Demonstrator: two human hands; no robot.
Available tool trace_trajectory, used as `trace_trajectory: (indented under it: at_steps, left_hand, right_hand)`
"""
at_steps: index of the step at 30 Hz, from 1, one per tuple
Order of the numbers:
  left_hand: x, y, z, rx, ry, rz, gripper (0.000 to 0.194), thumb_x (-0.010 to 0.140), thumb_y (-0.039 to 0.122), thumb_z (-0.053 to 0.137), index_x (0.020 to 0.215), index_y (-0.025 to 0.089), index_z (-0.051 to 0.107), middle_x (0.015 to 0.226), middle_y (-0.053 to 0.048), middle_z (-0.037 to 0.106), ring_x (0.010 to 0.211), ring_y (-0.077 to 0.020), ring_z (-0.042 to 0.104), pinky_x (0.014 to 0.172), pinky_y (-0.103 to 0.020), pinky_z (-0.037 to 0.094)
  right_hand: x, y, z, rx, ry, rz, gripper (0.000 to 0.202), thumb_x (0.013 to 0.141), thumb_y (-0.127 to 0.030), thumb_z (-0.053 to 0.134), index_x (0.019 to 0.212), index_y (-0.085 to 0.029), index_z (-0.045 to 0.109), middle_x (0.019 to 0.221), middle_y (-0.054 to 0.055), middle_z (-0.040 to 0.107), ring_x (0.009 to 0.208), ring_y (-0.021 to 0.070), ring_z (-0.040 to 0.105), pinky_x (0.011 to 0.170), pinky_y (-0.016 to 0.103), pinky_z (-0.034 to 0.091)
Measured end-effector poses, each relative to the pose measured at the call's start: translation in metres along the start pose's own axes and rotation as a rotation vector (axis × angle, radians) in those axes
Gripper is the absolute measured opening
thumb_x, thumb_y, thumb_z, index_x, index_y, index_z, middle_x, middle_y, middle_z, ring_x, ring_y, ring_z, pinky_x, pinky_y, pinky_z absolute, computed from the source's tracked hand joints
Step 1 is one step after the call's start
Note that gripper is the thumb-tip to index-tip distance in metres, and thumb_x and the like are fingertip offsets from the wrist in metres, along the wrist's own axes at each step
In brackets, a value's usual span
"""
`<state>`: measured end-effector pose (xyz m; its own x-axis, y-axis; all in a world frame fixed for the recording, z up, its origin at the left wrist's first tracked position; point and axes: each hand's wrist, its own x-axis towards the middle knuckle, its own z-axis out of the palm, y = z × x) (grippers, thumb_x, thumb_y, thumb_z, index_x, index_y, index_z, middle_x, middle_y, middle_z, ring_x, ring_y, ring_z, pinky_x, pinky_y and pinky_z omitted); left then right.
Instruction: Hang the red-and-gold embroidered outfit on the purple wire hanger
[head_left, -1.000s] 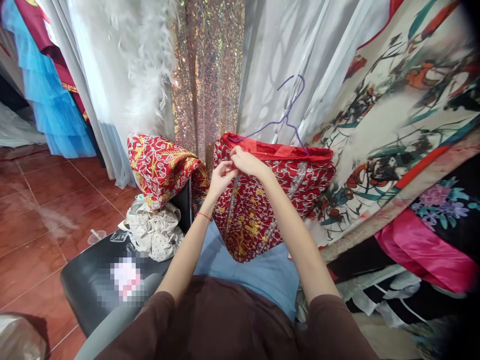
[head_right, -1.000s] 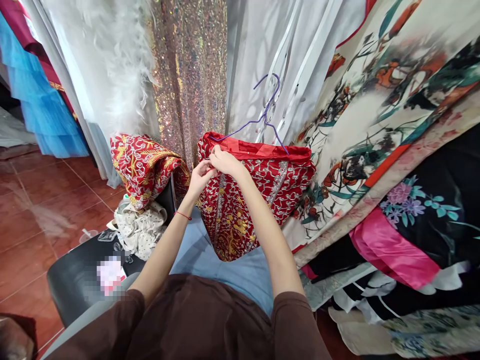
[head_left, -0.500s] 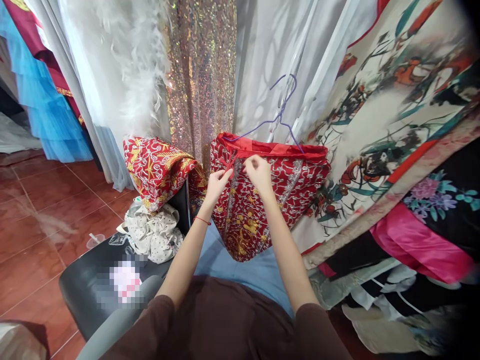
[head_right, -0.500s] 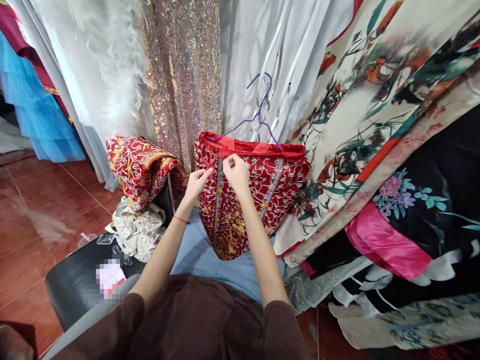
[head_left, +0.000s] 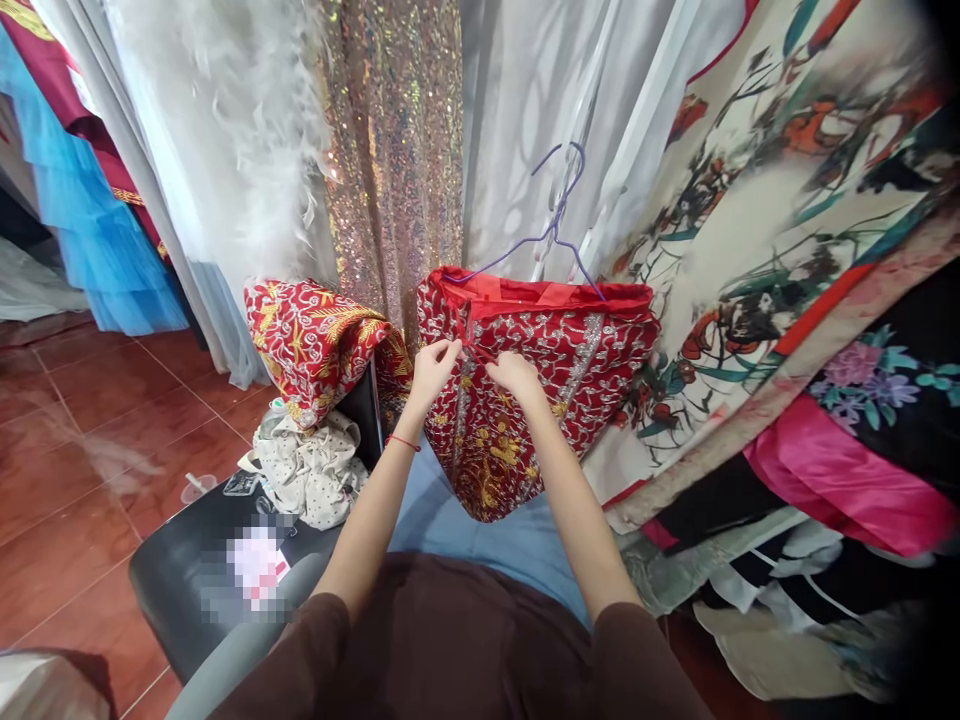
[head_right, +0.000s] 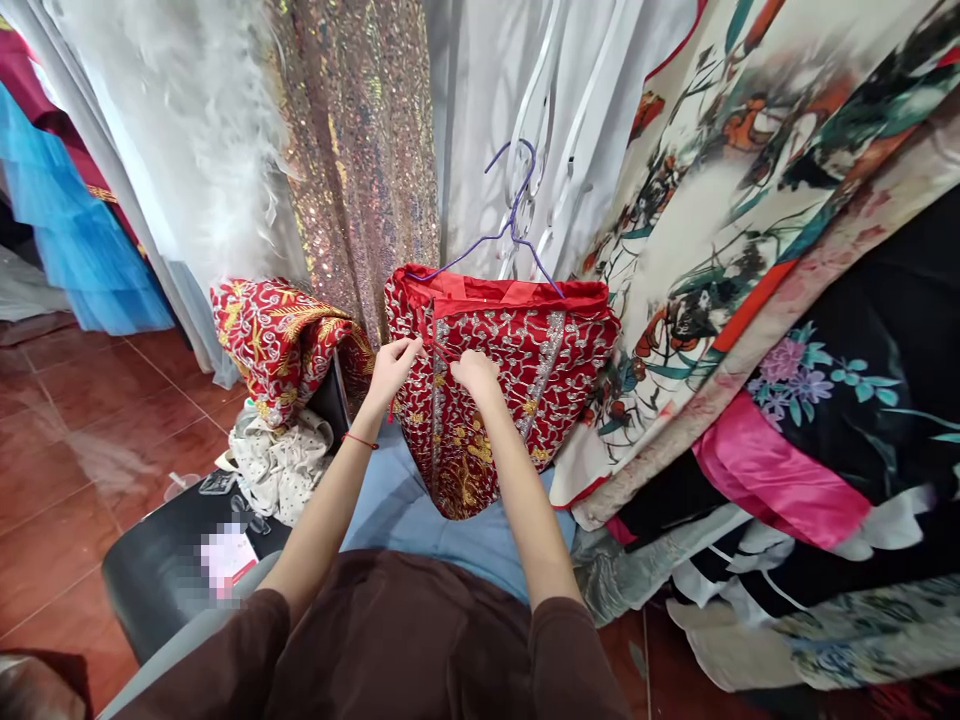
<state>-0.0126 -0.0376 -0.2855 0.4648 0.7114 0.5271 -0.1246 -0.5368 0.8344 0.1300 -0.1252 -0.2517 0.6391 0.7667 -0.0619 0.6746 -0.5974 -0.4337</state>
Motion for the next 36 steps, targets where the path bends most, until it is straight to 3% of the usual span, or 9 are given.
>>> trace_trajectory:
  at_steps: [7,11,16,18,22,24,28,32,36]
  left_hand:
    - [-0.001,0.004,0.002,-0.044,0.027,0.02,0.039,0.093,0.041,0.054,0.062,0.018,0.055,0.061,0.002,0.048,0.06,-0.0114,0.04,0.063,-0.026,0.033]
    - [0.002,0.002,-0.002,-0.11,0.105,0.018,0.039,0.093,0.042,0.054,0.062,0.019,0.051,0.06,0.003,0.044,0.058,-0.0111,0.036,0.06,-0.026,0.03]
    - [0.008,-0.006,-0.004,-0.09,-0.022,-0.002,0.034,0.093,0.035,0.054,0.063,0.018,0.058,0.064,0.002,0.052,0.062,-0.0111,0.044,0.065,-0.025,0.035]
    - [0.011,-0.008,0.0,-0.099,0.023,-0.032,0.027,0.093,0.029,0.054,0.069,0.018,0.06,0.068,0.001,0.056,0.065,-0.0112,0.048,0.067,-0.024,0.037]
    - [0.019,-0.007,0.007,-0.142,0.147,-0.08,0.01,0.093,0.026,0.056,0.086,0.019,0.058,0.069,0.003,0.056,0.062,-0.0107,0.047,0.064,-0.023,0.037]
    - [0.024,-0.006,0.006,-0.127,0.115,-0.007,0.013,0.094,0.028,0.056,0.085,0.019,0.06,0.072,0.002,0.058,0.066,-0.0106,0.049,0.068,-0.023,0.038]
    - [0.035,-0.001,-0.003,-0.099,0.001,0.099,0.022,0.092,0.037,0.059,0.083,0.017,0.063,0.076,0.0,0.064,0.069,-0.0109,0.054,0.071,-0.023,0.041]
    - [0.049,0.002,-0.011,-0.052,-0.063,0.168,0.022,0.089,0.038,0.064,0.082,0.017,0.064,0.076,0.0,0.065,0.068,-0.0112,0.055,0.07,-0.023,0.041]
    - [0.069,-0.002,-0.018,0.019,0.036,0.186,0.016,0.087,0.032,0.065,0.078,0.019,0.063,0.073,0.0,0.063,0.068,-0.0121,0.053,0.07,-0.024,0.04]
  right_hand:
    - [0.018,0.02,0.006,0.412,-0.13,0.015,0.024,0.09,-0.019,0.043,0.08,-0.015,0.065,0.063,0.011,0.071,0.065,0.023,0.072,0.065,0.029,0.053]
    - [0.019,0.036,0.013,0.429,-0.138,0.007,0.021,0.085,-0.013,0.044,0.074,-0.017,0.061,0.072,0.013,0.074,0.068,0.0209,0.072,0.061,0.027,0.052]
    - [0.017,0.05,0.012,0.253,-0.099,0.005,0.012,0.072,-0.011,0.059,0.063,-0.019,0.057,0.073,0.013,0.072,0.082,0.0289,0.073,0.073,0.034,0.055]
    - [0.018,0.043,0.009,0.189,-0.042,-0.067,0.011,0.066,-0.011,0.066,0.072,-0.018,0.061,0.09,0.015,0.074,0.098,0.032,0.07,0.086,0.039,0.054]
    - [0.026,0.005,0.002,0.369,0.06,-0.481,0.041,0.075,-0.02,0.066,0.115,-0.016,0.059,0.122,0.015,0.068,0.112,0.0245,0.065,0.101,0.038,0.049]
    - [0.032,-0.018,0.001,0.606,0.049,-0.601,0.045,0.078,-0.018,0.062,0.122,-0.015,0.054,0.123,0.013,0.067,0.11,0.0193,0.065,0.101,0.033,0.05]
    - [0.04,-0.041,-0.002,0.901,-0.038,-0.572,0.032,0.08,-0.011,0.053,0.112,-0.018,0.057,0.096,0.004,0.07,0.085,0.0135,0.065,0.088,0.029,0.053]
    - [0.039,-0.036,-0.015,0.764,0.01,-0.55,0.019,0.091,-0.019,0.044,0.096,-0.019,0.062,0.068,-0.003,0.056,0.06,0.0119,0.05,0.066,0.025,0.048]
    - [0.034,-0.025,-0.042,0.352,0.255,-0.725,0.02,0.093,-0.032,0.054,0.085,-0.017,0.065,0.077,0.002,0.064,0.071,0.0147,0.055,0.076,0.028,0.045]
